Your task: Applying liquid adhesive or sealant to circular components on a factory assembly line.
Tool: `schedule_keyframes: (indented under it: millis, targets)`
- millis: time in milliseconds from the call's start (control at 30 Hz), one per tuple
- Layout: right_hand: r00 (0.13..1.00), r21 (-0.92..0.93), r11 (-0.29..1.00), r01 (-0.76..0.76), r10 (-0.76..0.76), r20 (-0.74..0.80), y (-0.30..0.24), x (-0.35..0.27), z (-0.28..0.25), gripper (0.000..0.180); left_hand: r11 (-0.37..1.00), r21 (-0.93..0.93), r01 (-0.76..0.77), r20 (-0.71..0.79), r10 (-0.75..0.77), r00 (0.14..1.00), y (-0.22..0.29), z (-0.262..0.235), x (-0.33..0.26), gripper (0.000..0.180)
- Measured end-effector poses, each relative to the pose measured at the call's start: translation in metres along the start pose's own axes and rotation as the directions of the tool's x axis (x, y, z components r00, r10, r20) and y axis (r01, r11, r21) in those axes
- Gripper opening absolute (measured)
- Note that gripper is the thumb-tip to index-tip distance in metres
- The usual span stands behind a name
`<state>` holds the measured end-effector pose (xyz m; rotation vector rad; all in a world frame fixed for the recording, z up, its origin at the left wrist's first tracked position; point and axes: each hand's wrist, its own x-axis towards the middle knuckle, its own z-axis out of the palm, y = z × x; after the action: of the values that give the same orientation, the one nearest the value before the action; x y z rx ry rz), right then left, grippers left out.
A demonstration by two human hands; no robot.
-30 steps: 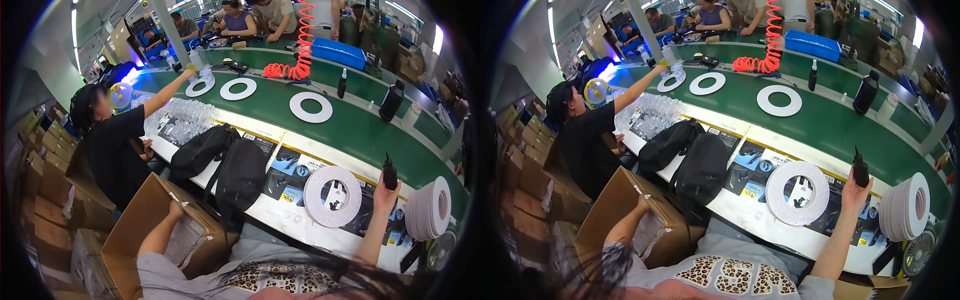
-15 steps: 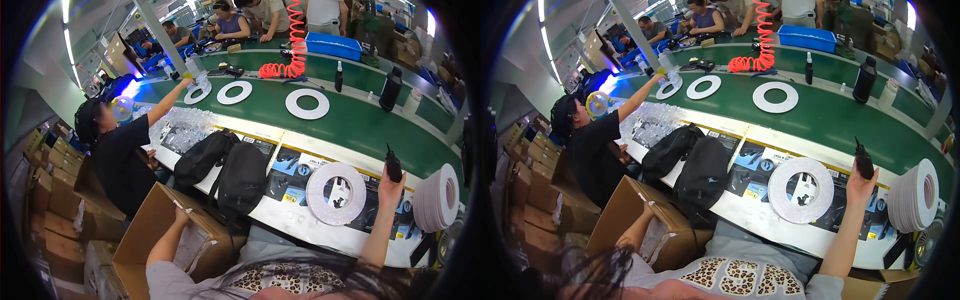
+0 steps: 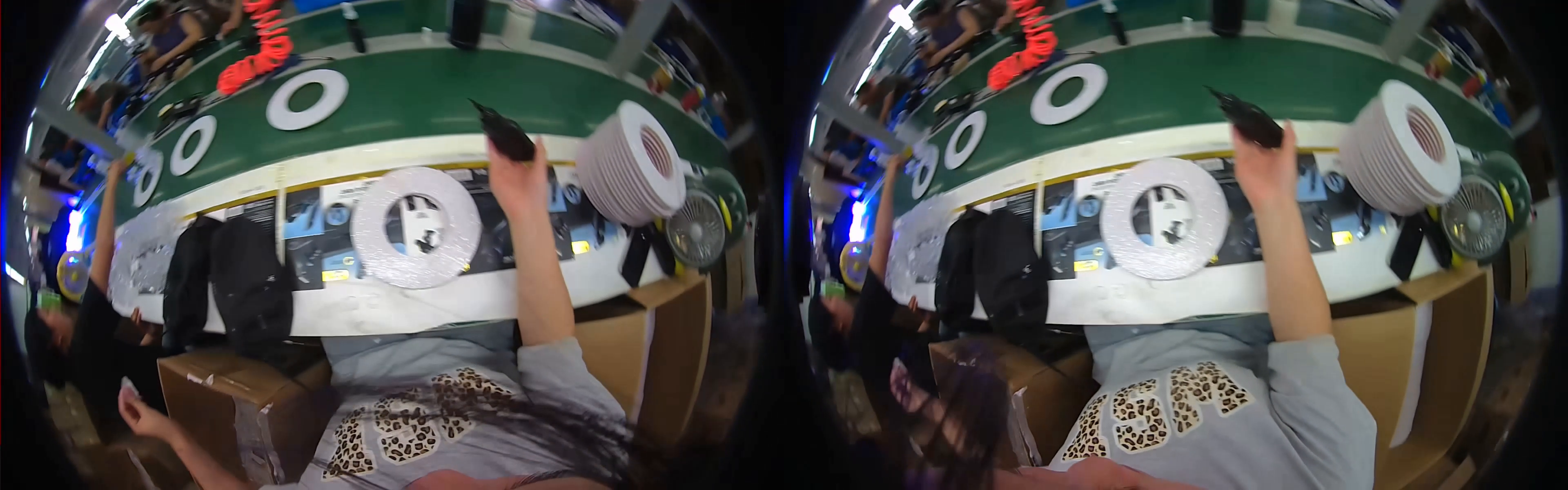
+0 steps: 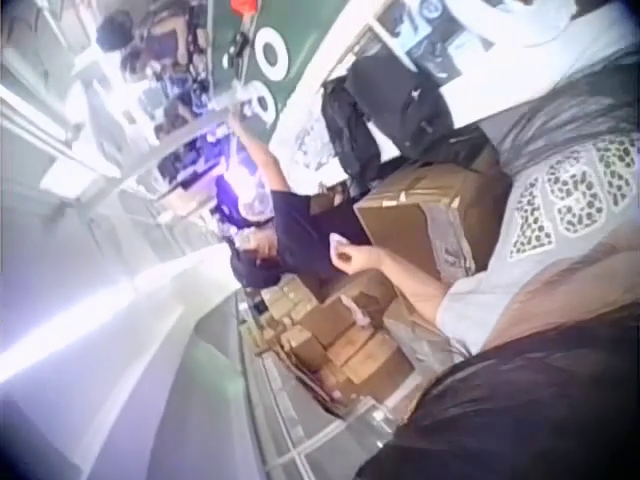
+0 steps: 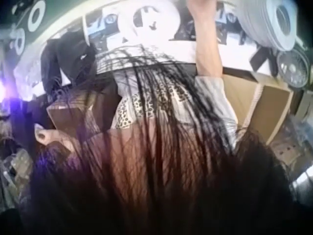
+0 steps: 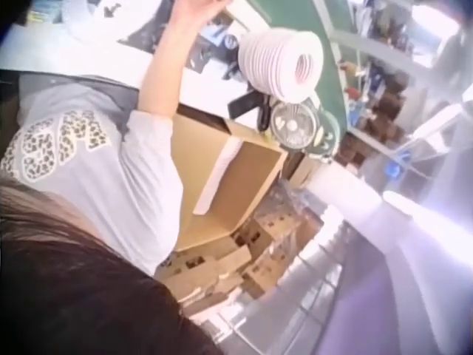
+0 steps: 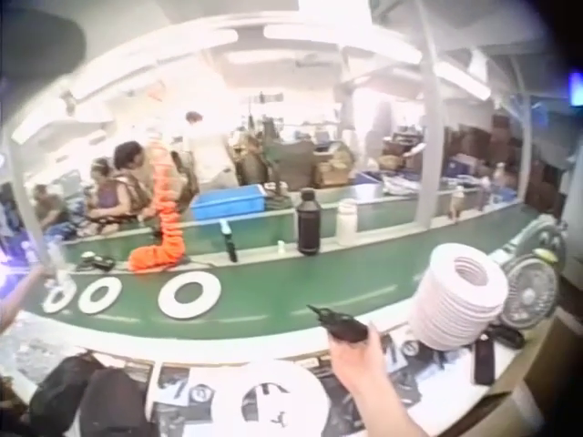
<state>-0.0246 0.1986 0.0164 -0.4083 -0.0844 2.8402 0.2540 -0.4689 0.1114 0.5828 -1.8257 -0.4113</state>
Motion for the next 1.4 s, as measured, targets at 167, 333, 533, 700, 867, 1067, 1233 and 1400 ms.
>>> schedule_keyframes:
  millis: [167, 333, 533, 700, 867, 1067, 1233, 1400]
  targets:
    - [0.999, 0.030, 0.999, -0.045, 0.046, -0.024, -0.008, -0.009, 0.006, 0.056, 0.906, -0.397, -0.146, 0.453, 0.332, 0.827, 0.151, 0.072, -0.013, 0.012]
    - [0.999, -0.020, 0.999, -0.025, 0.024, -0.023, -0.017, -0.007, -0.006, 0.058, 0.603, -0.740, -0.297, 0.587, 0.795, 0.152, 0.312, 0.157, -0.100, 0.013]
    - [0.999, -0.048, 0.999, -0.018, 0.017, -0.032, -0.009, -0.011, 0.003, 0.057, 0.637, -0.771, -0.017, 0.624, 0.749, -0.224, 0.367, 0.217, -0.192, 0.011]
    - [0.999, -0.043, 0.999, -0.017, 0.015, -0.037, -0.011, -0.009, 0.002, 0.056, 0.661, -0.731, 0.167, 0.607, 0.743, -0.282, 0.387, 0.242, -0.238, 0.012]
    - [1.000, -0.032, 0.999, -0.022, 0.022, -0.020, -0.012, -0.007, 0.000, 0.057, 0.600, -0.769, 0.221, 0.508, 0.783, -0.360, 0.387, 0.258, -0.246, 0.012]
    - [1.000, -0.047, 0.999, -0.009, 0.008, -0.022, -0.012, -0.006, -0.001, 0.057, 0.628, -0.729, 0.272, 0.515, 0.765, -0.386, 0.382, 0.268, -0.248, 0.016]
    - [1.000, -0.053, 0.999, -0.004, 0.002, -0.027, -0.013, -0.006, 0.000, 0.057, 0.598, -0.739, 0.309, 0.487, 0.792, -0.368, 0.381, 0.269, -0.252, 0.015]
    - [0.999, -0.054, 0.998, -0.006, 0.004, -0.032, -0.013, -0.006, 0.000, 0.058, 0.605, -0.735, 0.308, 0.491, 0.787, -0.375, 0.378, 0.273, -0.254, 0.015]
